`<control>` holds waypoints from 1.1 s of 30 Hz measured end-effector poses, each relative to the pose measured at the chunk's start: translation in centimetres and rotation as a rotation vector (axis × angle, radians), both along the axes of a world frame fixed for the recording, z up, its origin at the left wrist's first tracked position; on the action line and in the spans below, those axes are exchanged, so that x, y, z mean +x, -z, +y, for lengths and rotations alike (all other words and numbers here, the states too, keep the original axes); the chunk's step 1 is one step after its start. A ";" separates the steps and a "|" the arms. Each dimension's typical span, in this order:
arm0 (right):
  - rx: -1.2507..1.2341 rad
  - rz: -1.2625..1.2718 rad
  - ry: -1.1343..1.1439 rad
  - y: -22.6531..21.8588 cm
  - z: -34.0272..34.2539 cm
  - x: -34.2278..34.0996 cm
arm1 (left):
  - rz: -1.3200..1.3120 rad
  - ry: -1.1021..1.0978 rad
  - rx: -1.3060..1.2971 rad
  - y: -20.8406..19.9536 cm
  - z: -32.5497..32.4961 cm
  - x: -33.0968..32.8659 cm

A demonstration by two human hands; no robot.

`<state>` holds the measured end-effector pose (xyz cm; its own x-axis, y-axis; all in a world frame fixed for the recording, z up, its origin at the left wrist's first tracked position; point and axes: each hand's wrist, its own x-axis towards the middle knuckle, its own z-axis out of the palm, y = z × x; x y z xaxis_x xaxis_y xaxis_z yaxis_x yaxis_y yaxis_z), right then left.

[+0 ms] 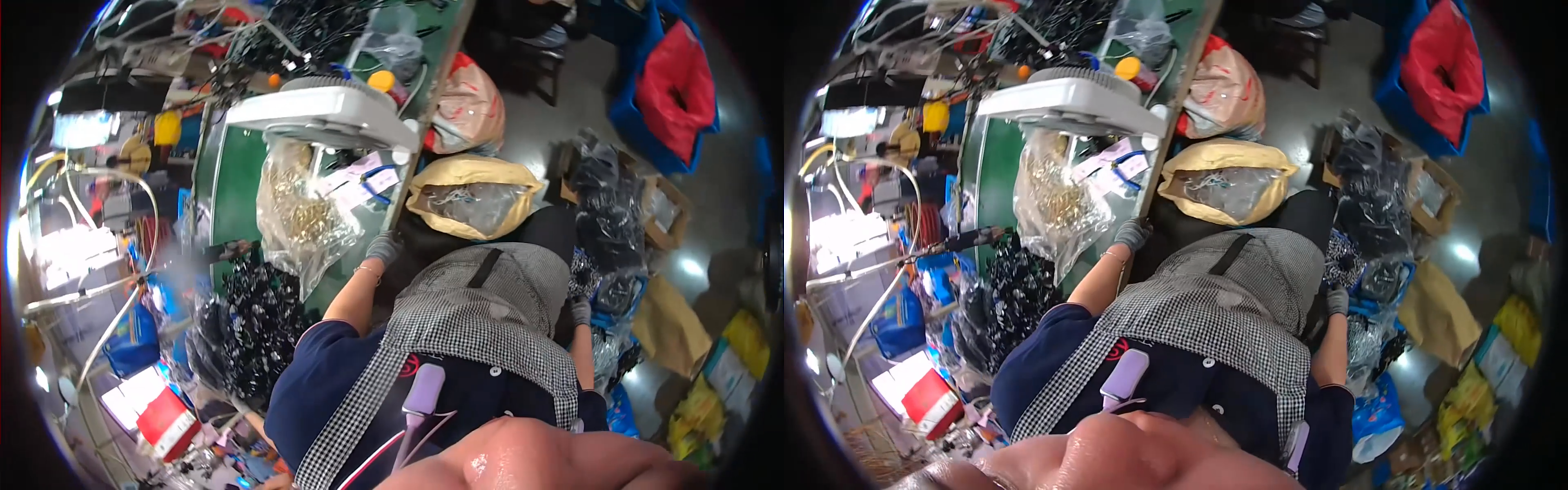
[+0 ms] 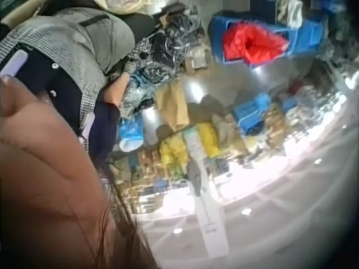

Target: Assembling small metal pins into plastic components using a power tool on a factory assembly line.

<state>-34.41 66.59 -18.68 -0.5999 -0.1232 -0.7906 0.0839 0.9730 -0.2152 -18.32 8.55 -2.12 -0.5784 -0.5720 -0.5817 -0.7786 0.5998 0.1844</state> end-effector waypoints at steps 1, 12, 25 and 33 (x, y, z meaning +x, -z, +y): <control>0.010 0.033 -0.031 -1.9 0.0 -2.0 | 0.033 -0.031 0.010 -0.7 -0.2 -0.1; -0.168 0.255 -0.300 -7.8 -4.3 -14.5 | 0.276 -0.765 -0.067 3.8 0.0 2.2; -0.128 0.023 -0.894 -5.4 -15.3 -38.1 | 0.319 -1.045 -0.122 -0.3 8.8 -0.6; -0.256 -0.339 -1.111 -11.2 -39.5 -28.2 | 0.722 -1.324 -0.467 -6.9 7.6 6.7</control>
